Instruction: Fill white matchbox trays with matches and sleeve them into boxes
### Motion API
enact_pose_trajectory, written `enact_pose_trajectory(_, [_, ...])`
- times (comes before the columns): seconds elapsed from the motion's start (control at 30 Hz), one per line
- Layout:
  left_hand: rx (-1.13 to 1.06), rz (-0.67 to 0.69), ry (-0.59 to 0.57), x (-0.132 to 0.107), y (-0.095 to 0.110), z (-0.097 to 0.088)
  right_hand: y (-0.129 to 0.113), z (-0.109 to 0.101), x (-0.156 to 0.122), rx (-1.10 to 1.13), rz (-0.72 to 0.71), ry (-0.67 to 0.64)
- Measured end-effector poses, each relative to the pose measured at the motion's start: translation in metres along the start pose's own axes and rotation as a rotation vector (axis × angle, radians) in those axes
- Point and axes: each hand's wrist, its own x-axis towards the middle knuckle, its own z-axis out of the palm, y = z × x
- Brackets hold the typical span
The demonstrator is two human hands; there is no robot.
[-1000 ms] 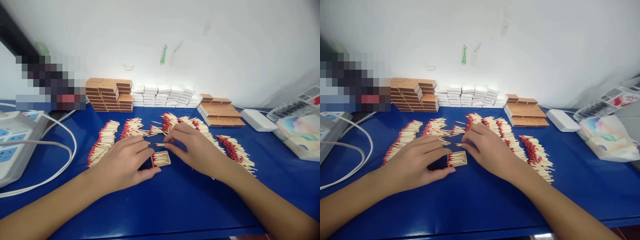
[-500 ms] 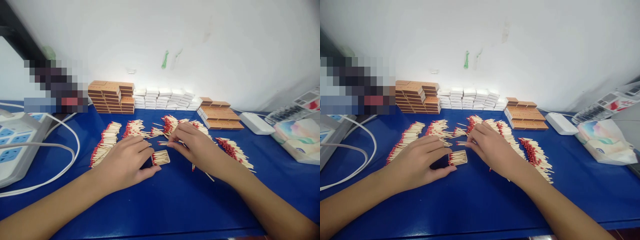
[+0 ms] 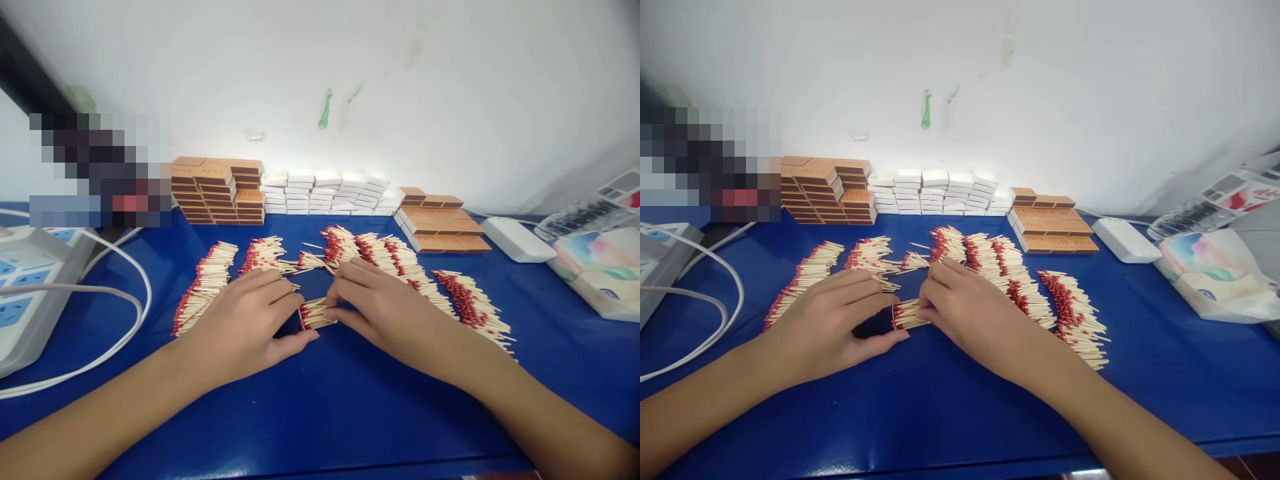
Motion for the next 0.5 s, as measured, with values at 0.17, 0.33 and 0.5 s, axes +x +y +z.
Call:
enact_pose_trajectory(0.17, [-0.01, 0.005, 0.002, 0.0002, 0.0004, -0.0005, 0.0026, -0.0001, -0.0007, 0.041, 0.053, 0.011])
enact_pose_trajectory(0.33, [-0.022, 0.014, 0.009, 0.0, 0.0016, -0.0011, 0.0078, 0.0021, -0.0005, 0.019, 0.053, -0.015])
enact_pose_trajectory(0.5, [-0.026, 0.016, 0.016, 0.0001, 0.0022, -0.0004, 0.0071, 0.002, 0.0011, 0.039, 0.084, -0.038])
